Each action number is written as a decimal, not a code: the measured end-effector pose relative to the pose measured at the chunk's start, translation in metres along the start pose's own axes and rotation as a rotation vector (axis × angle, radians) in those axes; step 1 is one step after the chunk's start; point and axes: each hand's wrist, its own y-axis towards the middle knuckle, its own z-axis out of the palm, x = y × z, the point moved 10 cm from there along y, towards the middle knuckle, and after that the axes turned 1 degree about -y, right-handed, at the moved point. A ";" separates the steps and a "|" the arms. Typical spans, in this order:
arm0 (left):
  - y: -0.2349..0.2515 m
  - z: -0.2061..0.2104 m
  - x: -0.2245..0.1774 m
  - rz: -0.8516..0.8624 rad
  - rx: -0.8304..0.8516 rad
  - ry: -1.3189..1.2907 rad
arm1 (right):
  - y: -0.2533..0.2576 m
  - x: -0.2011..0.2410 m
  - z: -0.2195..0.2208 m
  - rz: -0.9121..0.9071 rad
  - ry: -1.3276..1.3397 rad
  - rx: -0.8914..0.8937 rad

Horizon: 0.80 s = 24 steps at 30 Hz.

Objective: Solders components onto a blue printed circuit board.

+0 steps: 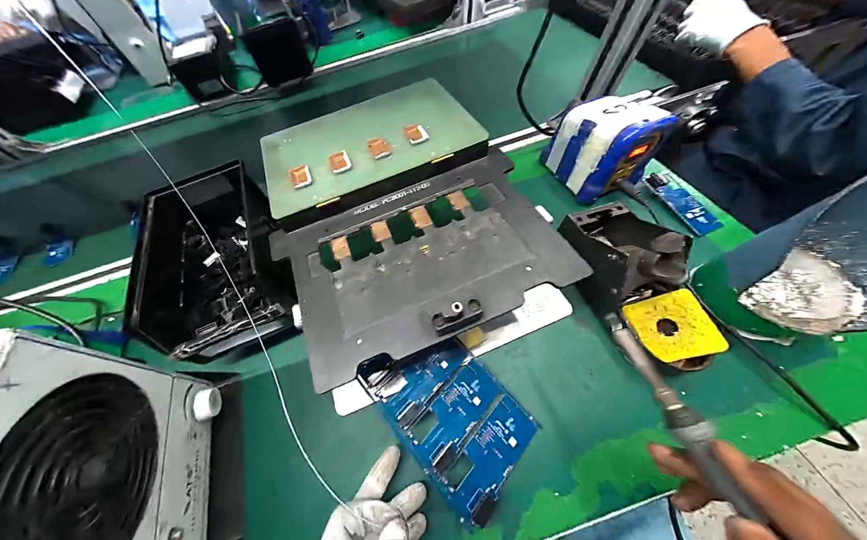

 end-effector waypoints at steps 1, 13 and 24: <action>0.001 -0.003 0.001 -0.004 -0.023 0.003 | -0.002 0.003 0.013 0.005 0.040 0.038; 0.013 -0.001 0.001 0.030 -0.109 0.007 | -0.012 0.023 0.101 0.033 0.159 0.304; 0.018 0.017 0.007 0.006 -0.064 0.010 | -0.010 0.023 0.114 -0.027 0.001 0.279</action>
